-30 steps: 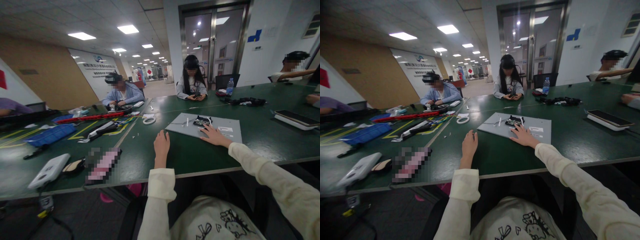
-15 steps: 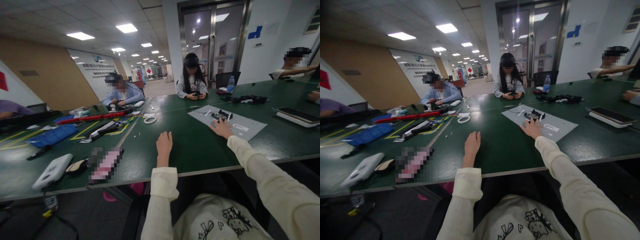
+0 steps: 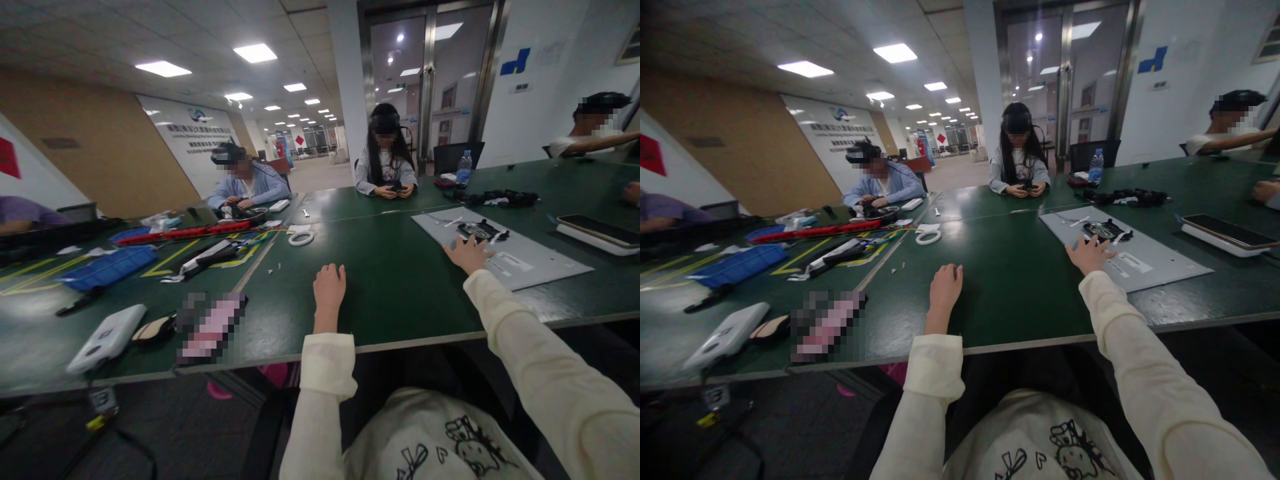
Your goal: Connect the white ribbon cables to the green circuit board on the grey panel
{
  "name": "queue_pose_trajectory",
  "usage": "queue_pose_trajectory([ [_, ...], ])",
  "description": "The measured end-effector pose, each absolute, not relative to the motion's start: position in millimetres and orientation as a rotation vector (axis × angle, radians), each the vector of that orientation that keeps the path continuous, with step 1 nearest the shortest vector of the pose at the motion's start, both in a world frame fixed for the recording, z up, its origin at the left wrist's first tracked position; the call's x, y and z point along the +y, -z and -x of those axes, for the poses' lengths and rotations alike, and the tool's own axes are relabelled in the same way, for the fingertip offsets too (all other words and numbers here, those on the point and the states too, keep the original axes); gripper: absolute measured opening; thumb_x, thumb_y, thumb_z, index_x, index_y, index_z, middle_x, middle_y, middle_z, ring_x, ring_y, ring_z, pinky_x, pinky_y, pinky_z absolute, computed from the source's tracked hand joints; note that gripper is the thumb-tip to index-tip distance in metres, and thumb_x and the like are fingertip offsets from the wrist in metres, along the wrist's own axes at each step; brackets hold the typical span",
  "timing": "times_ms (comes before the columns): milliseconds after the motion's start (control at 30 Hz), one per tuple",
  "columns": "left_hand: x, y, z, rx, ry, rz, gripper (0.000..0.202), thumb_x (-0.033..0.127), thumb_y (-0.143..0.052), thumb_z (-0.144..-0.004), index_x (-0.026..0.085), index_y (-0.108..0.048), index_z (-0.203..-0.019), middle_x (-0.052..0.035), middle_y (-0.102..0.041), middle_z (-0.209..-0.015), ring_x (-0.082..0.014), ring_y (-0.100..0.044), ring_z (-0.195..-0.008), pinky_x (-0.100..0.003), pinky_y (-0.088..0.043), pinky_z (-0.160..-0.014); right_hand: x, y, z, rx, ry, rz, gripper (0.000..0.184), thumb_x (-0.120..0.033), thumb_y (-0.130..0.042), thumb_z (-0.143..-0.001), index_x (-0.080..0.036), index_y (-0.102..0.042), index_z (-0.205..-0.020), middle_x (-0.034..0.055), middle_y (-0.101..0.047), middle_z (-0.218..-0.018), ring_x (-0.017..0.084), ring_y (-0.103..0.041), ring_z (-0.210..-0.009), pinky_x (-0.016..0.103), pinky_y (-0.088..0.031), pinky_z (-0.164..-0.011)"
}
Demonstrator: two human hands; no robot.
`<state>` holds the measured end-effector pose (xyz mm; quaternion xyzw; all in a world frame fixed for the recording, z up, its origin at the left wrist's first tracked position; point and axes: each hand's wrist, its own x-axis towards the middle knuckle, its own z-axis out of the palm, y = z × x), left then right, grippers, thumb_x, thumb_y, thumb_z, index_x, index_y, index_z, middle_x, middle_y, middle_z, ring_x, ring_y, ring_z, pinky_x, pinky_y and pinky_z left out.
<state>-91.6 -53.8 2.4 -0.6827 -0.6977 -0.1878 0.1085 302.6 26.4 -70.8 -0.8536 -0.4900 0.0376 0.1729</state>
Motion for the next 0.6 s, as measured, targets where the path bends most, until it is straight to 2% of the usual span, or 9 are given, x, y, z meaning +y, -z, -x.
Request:
queue_pose_trajectory([
  [367,-55,-1,91,-2.08,0.504,2.041,0.037,0.038,-0.029,-0.099,0.017,-0.059,-0.103,-0.0113,-0.061,-0.106,-0.0225,-0.059,-0.098,-0.032,-0.047,-0.08,28,76,-330,-1.289,-0.149,2.437,0.078,-0.071,-0.031,-0.084,-0.022,-0.044,-0.143,0.0202,-0.018,-0.156,0.056,-0.011,-0.136,0.08,-0.005,-0.095],
  [500,-57,-1,90,-2.079,0.504,2.055,0.036,0.037,-0.03,-0.099,0.017,-0.059,-0.103,-0.0116,-0.061,-0.107,-0.0224,-0.059,-0.099,-0.032,-0.047,-0.08,25,77,-336,-1.279,-0.181,2.408,0.076,-0.068,-0.037,-0.083,-0.024,-0.044,-0.143,0.0183,-0.018,-0.156,0.055,-0.011,-0.136,0.079,-0.006,-0.096],
  [600,-57,-2,89,-2.083,0.504,2.062,0.033,0.036,-0.032,-0.099,0.017,-0.059,-0.104,-0.0116,-0.061,-0.107,-0.0226,-0.059,-0.1,-0.031,-0.047,-0.08,22,71,-342,-1.226,-0.218,2.321,0.071,-0.064,-0.045,-0.082,-0.021,-0.049,-0.138,0.0189,-0.022,-0.154,0.053,-0.014,-0.136,0.076,-0.008,-0.101],
])
